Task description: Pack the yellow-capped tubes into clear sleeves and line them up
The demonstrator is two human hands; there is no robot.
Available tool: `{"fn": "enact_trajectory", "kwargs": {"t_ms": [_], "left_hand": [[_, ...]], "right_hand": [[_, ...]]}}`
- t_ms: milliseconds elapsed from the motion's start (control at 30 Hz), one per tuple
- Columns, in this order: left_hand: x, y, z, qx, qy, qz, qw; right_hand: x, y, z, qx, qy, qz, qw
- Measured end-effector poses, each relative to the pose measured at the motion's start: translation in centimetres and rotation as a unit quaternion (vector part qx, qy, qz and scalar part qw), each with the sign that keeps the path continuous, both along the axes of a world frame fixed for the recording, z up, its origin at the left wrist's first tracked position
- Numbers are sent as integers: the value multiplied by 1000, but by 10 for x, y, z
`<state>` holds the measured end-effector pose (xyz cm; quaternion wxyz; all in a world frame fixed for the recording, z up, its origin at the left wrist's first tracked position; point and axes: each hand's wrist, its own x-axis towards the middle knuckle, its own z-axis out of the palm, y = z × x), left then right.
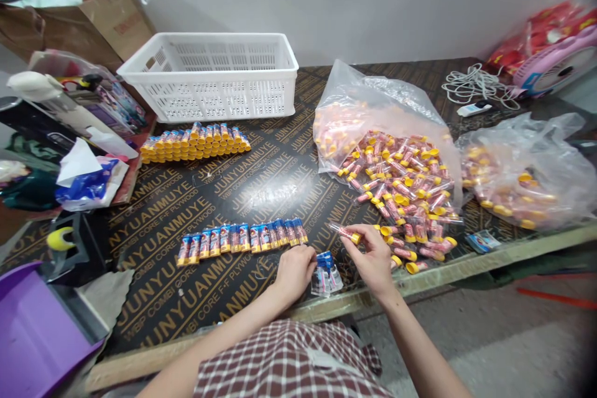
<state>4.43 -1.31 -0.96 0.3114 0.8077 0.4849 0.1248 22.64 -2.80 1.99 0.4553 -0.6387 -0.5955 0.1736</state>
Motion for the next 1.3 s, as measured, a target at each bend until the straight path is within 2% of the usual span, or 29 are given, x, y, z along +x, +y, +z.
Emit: {"fn": "enact_trajectory", "kwargs": {"t_ms": [133,333,500,600,667,733,767,833,900,967,1100,1200,1300], "left_hand": [[0,-1,3,-3,17,-15,1000],[2,-2,1,-54,29,20,998],[3,-3,0,-61,39,17,997],[3,-5,5,-45,-16,33,998],[2,-3,8,-78,-99,60,990],[-1,3,12,-159,-215,114,957],[-4,7,13,-207,-277,151,926],[-10,19,17,-288,-388,230,845],[-17,32,22,-333,-463,287,770],[-23,42,27,-350,-506,312,724],[-29,52,31,-358,-544,344,677],[-29,53,29,-352,-553,364,661],[-29,51,26,-350,-561,380,647]], "right_hand": [[-1,0,0,8,0,-2,1000],[-2,0,-3,3,1,5,1000],[-3,0,-4,0,1,13,1000],[-4,0,-3,-3,10,11,1000],[-4,-1,-1,-5,24,4,1000],[-5,-3,1,0,50,-4,999],[-6,-3,2,5,68,-5,998],[-9,-6,5,11,103,0,995],[-13,-8,7,10,134,12,991],[-18,-10,7,9,153,26,988],[-27,-13,4,21,142,43,989],[-33,-13,5,36,100,47,993],[-38,-13,9,83,34,65,994]]}}
